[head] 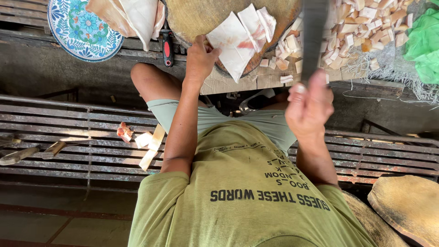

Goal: The person sits on a metal bench and uses a large knife to cut white fat blocks into small cubes on a wooden cutting board. They repeatedly pick up fat pieces, slice them, and push the cut pieces aside to form a growing pile.

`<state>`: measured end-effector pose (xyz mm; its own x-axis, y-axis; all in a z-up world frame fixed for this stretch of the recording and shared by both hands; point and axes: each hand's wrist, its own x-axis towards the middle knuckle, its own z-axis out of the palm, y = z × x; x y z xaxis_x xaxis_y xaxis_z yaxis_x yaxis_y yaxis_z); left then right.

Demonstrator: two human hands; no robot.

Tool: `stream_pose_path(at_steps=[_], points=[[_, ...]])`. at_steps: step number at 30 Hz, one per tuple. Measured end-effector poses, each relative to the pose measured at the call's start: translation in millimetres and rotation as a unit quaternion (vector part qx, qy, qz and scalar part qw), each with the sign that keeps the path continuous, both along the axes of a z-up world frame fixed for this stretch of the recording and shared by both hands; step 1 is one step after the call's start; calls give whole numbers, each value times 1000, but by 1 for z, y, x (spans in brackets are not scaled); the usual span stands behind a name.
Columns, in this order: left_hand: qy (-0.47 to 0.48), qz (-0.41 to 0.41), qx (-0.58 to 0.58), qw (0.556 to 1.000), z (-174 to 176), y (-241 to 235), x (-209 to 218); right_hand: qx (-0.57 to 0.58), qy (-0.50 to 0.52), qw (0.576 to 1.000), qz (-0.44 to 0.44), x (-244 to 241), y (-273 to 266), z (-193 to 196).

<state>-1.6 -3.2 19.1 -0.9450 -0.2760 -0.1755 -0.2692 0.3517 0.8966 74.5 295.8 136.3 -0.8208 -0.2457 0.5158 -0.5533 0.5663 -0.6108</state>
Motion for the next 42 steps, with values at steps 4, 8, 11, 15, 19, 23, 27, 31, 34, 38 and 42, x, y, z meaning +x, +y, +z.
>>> stream_pose_path(at_steps=[4,8,11,15,19,23,27,31,34,38,42], points=[[9,-4,-3,1000,-5,-3,-1,111,17,993,28,-5,-16,-30],[107,-12,-70,992,-5,-5,-8,224,-117,966,53,5,-23,-72],[-31,-32,-85,995,-6,8,-12,204,-149,967,43,17,-19,-89],[122,-61,-51,989,-7,30,-19,166,-216,960,62,-14,-24,-105],[146,-141,133,970,-5,35,-17,161,-175,968,84,-44,-42,-112],[158,-77,278,944,-1,16,-26,156,-150,971,97,-36,-39,-105],[169,106,426,882,-3,-23,-37,181,-209,960,47,6,-13,-87],[100,94,375,917,-13,-56,-65,160,-256,953,22,31,5,-77],[99,110,133,980,-10,-57,-92,45,-167,984,43,35,12,-72],[195,-123,-221,948,17,-26,-100,-81,-275,957,-39,26,13,-69],[123,-494,-383,770,38,60,-109,-236,-367,897,-67,13,22,-78]])
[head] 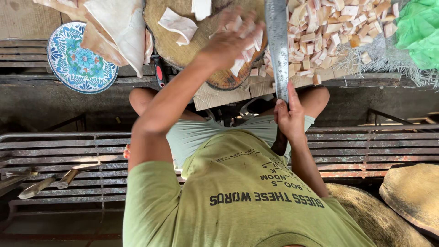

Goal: The person sits on a metal bench and uses a large knife to cut white fat blocks into small cubes on a wooden cutting board. They repeatedly pick up fat pieces, slice them, and push the cut pieces aside to form a growing pile.

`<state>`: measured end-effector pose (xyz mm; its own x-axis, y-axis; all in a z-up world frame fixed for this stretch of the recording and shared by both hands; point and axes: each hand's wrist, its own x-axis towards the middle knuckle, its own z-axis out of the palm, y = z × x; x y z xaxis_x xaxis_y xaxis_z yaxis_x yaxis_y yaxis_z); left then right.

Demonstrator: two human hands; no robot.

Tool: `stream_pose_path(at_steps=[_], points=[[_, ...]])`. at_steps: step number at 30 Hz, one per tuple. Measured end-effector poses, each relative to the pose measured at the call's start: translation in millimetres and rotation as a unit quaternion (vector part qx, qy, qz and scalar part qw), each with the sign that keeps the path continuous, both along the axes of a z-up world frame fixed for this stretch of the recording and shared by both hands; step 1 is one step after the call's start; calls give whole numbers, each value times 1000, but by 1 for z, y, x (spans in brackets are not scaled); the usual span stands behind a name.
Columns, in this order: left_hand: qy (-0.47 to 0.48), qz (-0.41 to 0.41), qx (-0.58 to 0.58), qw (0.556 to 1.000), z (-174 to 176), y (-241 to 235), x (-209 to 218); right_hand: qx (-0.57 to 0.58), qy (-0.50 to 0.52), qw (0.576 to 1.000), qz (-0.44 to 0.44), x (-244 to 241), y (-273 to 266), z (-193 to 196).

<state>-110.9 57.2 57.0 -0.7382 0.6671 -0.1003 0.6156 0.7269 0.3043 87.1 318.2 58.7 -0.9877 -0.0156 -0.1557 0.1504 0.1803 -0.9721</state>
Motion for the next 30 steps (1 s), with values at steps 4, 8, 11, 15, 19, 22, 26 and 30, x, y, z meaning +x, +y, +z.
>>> stream_pose_path(at_steps=[4,8,11,15,19,22,26,30], points=[[23,-133,-201,970,17,32,-27,21,30,999,-5,-10,11,-2],[-55,-172,-293,939,32,28,-38,27,1,999,-44,-5,18,-6],[-70,-189,-299,933,36,20,-45,-19,3,998,-53,-5,19,-15],[-124,-150,-190,962,28,6,-42,-54,-28,997,-54,-11,18,-28],[-241,-67,-148,957,24,-17,-37,-73,-11,997,-32,-20,13,-34],[-278,46,-16,959,28,-41,-53,-86,-8,996,-27,-20,8,-34],[-176,146,-8,974,32,-89,-112,-66,-23,997,-20,-16,5,-33],[-189,290,9,938,14,-128,-123,-79,-24,996,-19,-19,4,-32]])
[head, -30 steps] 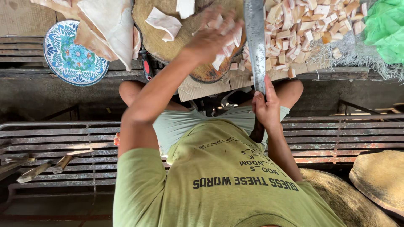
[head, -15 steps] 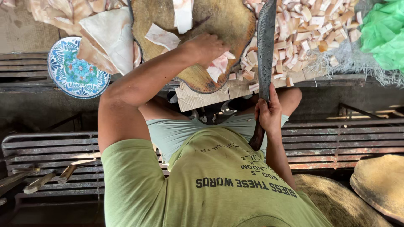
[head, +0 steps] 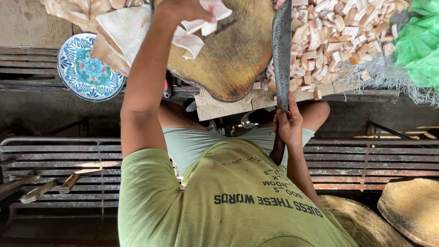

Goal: The person sits on a metal bench and uses a large knife to cut white fat blocks into small cubes on a wooden cutting board. They repeatedly pick up fat pieces, slice them, and push the cut pieces aside to form a growing pile.

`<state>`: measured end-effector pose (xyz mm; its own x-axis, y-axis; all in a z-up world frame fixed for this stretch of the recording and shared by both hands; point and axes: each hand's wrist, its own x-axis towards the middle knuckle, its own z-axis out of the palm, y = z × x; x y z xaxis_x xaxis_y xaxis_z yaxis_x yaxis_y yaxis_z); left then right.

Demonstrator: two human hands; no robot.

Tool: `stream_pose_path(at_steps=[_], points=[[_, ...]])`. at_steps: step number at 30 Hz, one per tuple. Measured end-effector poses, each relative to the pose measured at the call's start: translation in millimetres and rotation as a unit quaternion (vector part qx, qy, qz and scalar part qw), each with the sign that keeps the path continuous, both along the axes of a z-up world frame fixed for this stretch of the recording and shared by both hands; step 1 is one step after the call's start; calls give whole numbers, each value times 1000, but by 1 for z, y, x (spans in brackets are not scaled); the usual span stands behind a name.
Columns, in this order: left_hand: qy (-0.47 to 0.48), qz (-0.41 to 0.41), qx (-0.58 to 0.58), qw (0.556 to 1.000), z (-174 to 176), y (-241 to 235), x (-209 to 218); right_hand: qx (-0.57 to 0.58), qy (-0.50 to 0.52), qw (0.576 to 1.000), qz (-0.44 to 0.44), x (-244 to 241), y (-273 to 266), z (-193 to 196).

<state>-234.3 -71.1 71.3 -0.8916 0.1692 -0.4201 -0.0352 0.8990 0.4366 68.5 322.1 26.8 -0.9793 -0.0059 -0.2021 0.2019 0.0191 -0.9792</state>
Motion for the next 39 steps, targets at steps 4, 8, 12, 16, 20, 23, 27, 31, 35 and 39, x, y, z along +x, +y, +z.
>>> stream_pose_path(at_steps=[4,8,12,16,20,23,27,31,35,39], points=[[-6,20,70,997,-15,-52,29,2,-8,1000,9,6,4,-4],[45,-91,53,993,-17,-62,77,-2,-18,1000,14,4,4,-5],[-9,-87,-64,994,-6,-37,104,13,-10,999,28,9,-1,-7],[20,-103,-62,993,18,-10,127,1,0,999,48,11,-4,-7],[80,-114,54,989,31,20,144,-14,-1,999,48,10,-2,-7],[123,-116,160,973,36,48,149,-24,10,999,38,8,-1,-1],[214,-91,272,934,28,85,168,-23,49,998,14,13,0,13],[188,-79,161,966,2,93,196,67,72,995,13,23,1,24],[202,-43,89,974,-23,88,208,294,123,947,36,20,-1,31],[220,-22,119,968,-39,84,220,387,193,899,75,19,-7,35]])
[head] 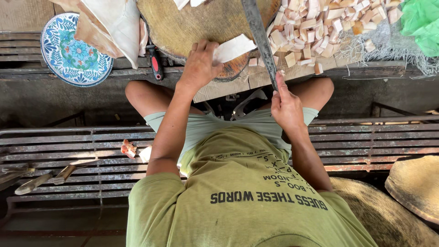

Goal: The person sits on a metal bench and uses a large knife to cut white fat blocks into small cubes on a wooden cutting board. They repeatedly pick up fat pieces, slice them, and push the cut pieces aside to form a growing pile.

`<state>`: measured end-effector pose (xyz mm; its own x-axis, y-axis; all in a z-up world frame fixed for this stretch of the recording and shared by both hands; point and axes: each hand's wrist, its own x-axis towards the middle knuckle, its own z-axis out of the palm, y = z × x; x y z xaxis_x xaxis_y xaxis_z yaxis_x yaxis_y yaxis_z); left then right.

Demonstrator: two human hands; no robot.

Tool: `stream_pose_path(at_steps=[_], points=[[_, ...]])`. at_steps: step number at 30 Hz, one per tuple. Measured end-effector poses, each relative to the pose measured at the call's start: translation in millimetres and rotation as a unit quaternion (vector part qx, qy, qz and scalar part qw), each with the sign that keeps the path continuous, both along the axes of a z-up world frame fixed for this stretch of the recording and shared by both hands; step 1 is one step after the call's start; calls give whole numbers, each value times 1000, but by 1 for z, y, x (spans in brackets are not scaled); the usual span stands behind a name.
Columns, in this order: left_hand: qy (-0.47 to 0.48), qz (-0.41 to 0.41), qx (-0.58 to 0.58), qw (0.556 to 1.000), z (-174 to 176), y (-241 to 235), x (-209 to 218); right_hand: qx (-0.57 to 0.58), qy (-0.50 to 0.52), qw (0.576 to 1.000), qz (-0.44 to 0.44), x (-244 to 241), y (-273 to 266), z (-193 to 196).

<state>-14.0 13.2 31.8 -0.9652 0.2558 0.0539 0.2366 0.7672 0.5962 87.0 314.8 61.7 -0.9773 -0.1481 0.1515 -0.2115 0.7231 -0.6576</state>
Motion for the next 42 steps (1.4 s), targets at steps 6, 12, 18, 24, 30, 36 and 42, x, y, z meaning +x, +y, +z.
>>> stream_pose_path(at_steps=[6,12,18,24,30,36,42], points=[[29,8,11,999,-4,-3,11,-43,58,997,4,5,8,32],[33,19,8,999,-5,-2,12,30,321,945,53,-4,-6,31],[48,33,33,998,-4,1,12,132,31,989,55,-12,-2,15],[58,31,51,997,-7,14,12,-89,101,990,-34,8,12,31],[45,39,62,996,-3,15,12,218,-32,974,61,-9,-18,18],[53,59,66,995,2,21,11,34,83,996,29,-12,1,32],[27,76,81,993,-2,27,9,-34,183,983,-6,-2,-6,25]])
